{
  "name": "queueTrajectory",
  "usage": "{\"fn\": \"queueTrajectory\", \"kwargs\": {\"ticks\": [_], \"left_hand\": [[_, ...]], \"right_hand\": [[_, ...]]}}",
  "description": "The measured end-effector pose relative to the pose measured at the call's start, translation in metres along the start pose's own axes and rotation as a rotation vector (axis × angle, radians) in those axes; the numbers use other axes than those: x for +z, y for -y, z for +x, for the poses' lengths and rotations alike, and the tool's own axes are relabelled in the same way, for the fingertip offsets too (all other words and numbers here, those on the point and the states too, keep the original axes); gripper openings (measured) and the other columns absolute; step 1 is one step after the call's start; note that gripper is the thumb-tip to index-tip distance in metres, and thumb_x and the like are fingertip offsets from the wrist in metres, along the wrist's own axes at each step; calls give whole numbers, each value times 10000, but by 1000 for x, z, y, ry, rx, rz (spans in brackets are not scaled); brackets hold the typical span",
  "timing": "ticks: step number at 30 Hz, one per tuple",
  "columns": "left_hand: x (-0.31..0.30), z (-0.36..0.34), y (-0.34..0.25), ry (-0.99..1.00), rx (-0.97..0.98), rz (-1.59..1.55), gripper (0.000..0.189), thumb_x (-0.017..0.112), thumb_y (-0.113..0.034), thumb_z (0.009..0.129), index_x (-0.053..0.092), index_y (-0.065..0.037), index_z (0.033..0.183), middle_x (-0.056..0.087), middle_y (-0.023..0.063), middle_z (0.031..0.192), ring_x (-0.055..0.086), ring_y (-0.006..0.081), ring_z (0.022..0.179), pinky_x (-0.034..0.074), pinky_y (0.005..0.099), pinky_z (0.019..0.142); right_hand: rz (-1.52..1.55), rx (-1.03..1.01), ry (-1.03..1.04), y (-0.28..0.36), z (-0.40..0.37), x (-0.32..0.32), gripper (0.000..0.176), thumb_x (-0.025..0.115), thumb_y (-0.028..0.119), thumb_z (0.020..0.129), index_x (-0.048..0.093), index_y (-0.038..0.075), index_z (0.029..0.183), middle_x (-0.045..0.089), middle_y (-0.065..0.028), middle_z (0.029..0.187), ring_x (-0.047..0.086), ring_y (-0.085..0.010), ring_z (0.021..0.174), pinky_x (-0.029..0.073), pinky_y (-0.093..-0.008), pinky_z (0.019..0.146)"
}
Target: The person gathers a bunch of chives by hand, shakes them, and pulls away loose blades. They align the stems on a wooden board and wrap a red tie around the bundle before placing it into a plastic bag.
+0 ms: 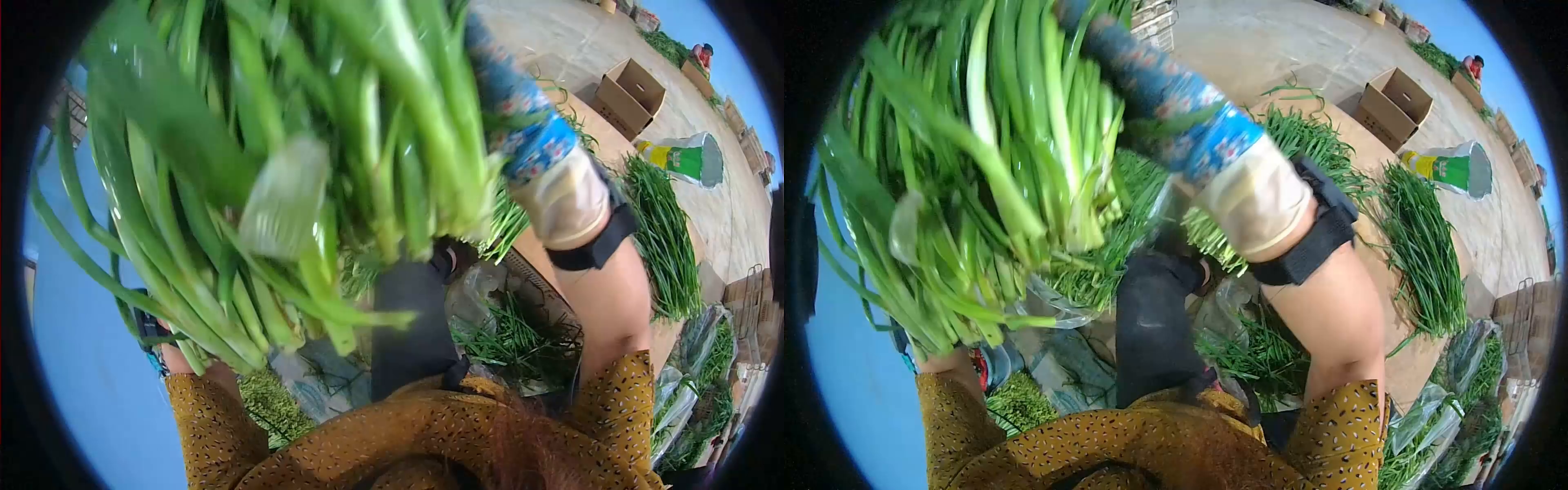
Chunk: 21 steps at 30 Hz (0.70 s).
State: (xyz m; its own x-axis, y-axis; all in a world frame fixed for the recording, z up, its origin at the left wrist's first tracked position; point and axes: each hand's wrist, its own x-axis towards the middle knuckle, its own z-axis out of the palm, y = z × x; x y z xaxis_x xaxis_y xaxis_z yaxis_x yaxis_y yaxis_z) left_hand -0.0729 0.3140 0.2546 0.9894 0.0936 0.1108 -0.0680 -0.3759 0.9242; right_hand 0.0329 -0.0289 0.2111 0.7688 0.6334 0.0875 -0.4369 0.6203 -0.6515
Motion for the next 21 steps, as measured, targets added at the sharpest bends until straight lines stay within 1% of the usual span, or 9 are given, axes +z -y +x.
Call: {"fn": "queueTrajectory", "kwargs": {"ticks": [2,5,9,12,15,17,19,20,21], "left_hand": [[25,9,-23,74,70,-22,415,511,-297,946,467,-46,1274,520,95,1263,527,175,1132,444,307,954],[88,29,-53,236,169,-100,403,502,-300,952,478,-41,1259,527,92,1250,528,176,1127,441,307,955],[206,53,-95,514,285,-274,390,490,-306,960,491,-34,1239,537,89,1233,529,177,1120,437,308,957],[305,52,-117,715,304,-426,382,482,-310,965,502,-29,1224,544,86,1220,529,177,1115,434,308,958],[398,28,-124,890,255,-573,377,473,-313,971,512,-24,1209,551,83,1207,530,178,1111,431,308,959],[451,1,-114,995,177,-647,375,467,-316,975,519,-21,1199,556,82,1198,531,179,1107,429,308,960],[502,-31,-94,1089,82,-702,373,461,-319,978,526,-18,1189,561,80,1190,531,179,1104,427,308,961],[528,-40,-75,1109,56,-668,383,480,-322,966,525,-19,1197,559,87,1197,533,185,1100,429,308,957],[562,-57,-55,1153,7,-658,394,500,-325,954,524,-21,1204,556,95,1204,536,191,1096,431,307,952]], "right_hand": [[-51,-31,-44,23,-29,1,428,524,335,922,549,24,1215,633,-115,1122,632,-206,960,535,-344,821],[-130,-86,-147,56,-89,0,409,534,305,913,557,20,1206,637,-116,1112,636,-209,951,537,-347,816],[-225,-194,-357,104,-183,-18,384,548,265,902,568,16,1193,643,-118,1100,640,-214,938,540,-351,809],[-257,-288,-520,136,-262,-42,367,558,236,894,575,12,1184,648,-119,1091,643,-217,929,542,-354,803],[-266,-378,-694,160,-345,-68,351,569,206,885,583,9,1175,653,-120,1081,647,-220,920,544,-357,798],[-254,-429,-810,174,-399,-92,341,575,186,879,589,7,1169,656,-120,1075,649,-222,914,546,-359,795],[-218,-463,-913,181,-452,-126,331,582,166,874,594,4,1162,659,-121,1069,651,-224,908,547,-361,791],[-178,-468,-932,174,-470,-163,327,586,156,871,597,3,1159,660,-121,1066,652,-225,905,548,-362,789],[-157,-470,-977,170,-493,-185,323,589,146,868,599,2,1156,662,-122,1062,653,-226,902,548,-363,788]]}}
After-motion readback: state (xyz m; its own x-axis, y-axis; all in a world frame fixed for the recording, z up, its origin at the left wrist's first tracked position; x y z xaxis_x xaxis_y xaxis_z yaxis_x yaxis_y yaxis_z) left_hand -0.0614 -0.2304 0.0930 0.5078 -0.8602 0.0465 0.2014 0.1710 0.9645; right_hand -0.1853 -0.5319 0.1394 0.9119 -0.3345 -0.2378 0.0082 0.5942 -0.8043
